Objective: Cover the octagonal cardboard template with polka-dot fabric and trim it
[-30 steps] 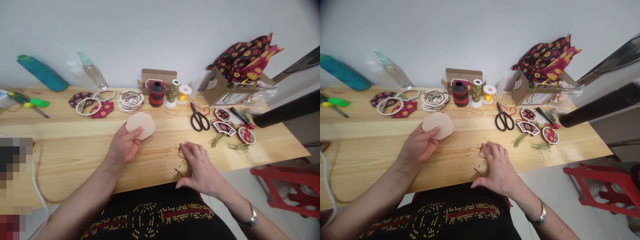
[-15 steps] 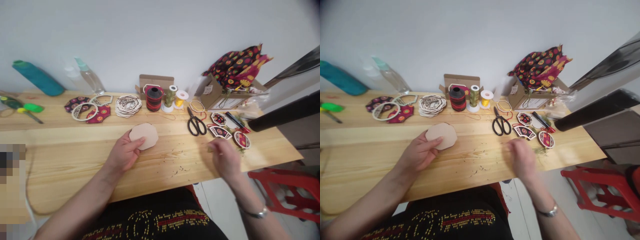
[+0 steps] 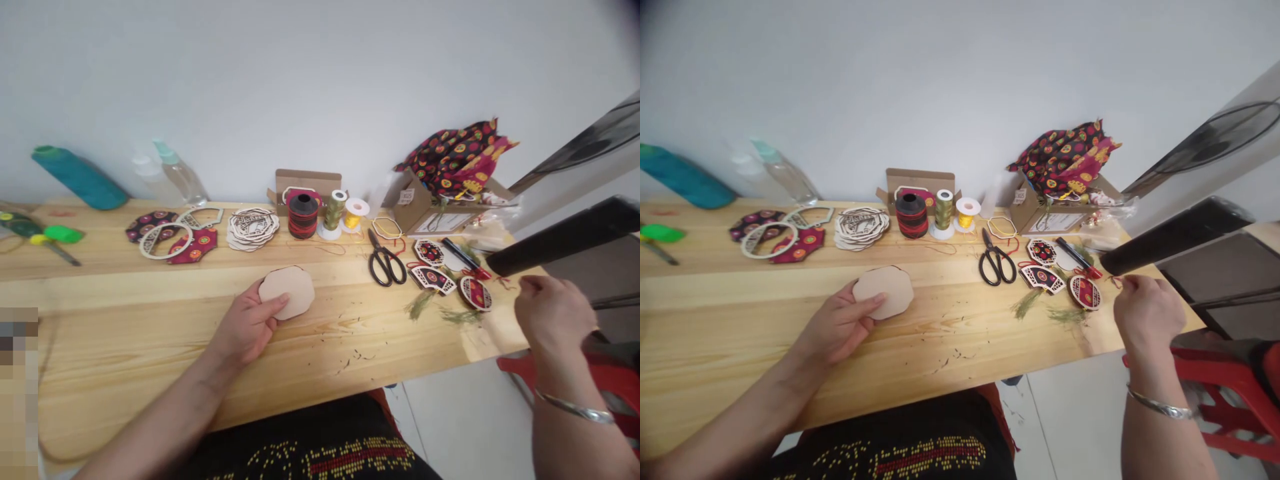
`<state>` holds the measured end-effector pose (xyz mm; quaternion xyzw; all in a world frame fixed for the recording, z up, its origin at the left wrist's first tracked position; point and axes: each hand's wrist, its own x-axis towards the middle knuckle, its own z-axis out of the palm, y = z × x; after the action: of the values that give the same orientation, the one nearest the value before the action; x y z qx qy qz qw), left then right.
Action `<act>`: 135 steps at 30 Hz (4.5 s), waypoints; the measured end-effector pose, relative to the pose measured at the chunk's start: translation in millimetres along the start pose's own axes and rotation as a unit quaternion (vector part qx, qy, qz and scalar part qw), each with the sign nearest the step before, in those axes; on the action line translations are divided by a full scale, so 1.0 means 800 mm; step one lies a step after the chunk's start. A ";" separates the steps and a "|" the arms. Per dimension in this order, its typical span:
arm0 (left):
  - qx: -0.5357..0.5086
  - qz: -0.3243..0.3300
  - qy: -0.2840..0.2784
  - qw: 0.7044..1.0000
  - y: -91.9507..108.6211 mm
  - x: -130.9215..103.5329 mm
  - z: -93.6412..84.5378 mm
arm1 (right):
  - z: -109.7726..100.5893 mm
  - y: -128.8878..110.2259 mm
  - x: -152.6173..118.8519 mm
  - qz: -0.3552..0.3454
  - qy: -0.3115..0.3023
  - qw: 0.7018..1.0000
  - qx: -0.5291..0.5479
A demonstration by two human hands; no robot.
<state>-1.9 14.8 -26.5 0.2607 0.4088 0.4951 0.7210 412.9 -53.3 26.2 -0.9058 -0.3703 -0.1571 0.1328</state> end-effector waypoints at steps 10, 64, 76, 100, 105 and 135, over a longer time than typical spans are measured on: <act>-0.023 -0.040 -0.007 0.999 0.014 -0.003 0.041 | 0.009 -0.235 -0.078 -0.326 -0.232 0.830 0.389; 0.242 -0.028 -0.083 0.966 0.002 0.015 0.016 | 0.049 -0.269 -0.119 -0.204 -0.490 0.714 0.457; 0.358 -0.073 -0.040 0.930 -0.004 0.012 0.013 | 0.052 -0.275 -0.125 -0.259 -0.491 0.758 0.343; 0.446 -0.044 -0.036 0.893 -0.005 0.013 0.010 | 0.054 -0.275 -0.131 -0.276 -0.445 0.791 0.316; 0.442 -0.022 -0.050 0.895 -0.007 0.012 0.006 | 0.054 -0.276 -0.131 -0.281 -0.438 0.797 0.308; 0.504 -0.040 -0.045 0.861 0.001 0.013 0.012 | 0.028 -0.263 -0.134 -0.568 -0.350 0.696 0.265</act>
<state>7.9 25.1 -24.5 0.5943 0.5795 0.1797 0.5279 194.3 32.3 -9.3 -0.4401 -0.8604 0.2304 0.1140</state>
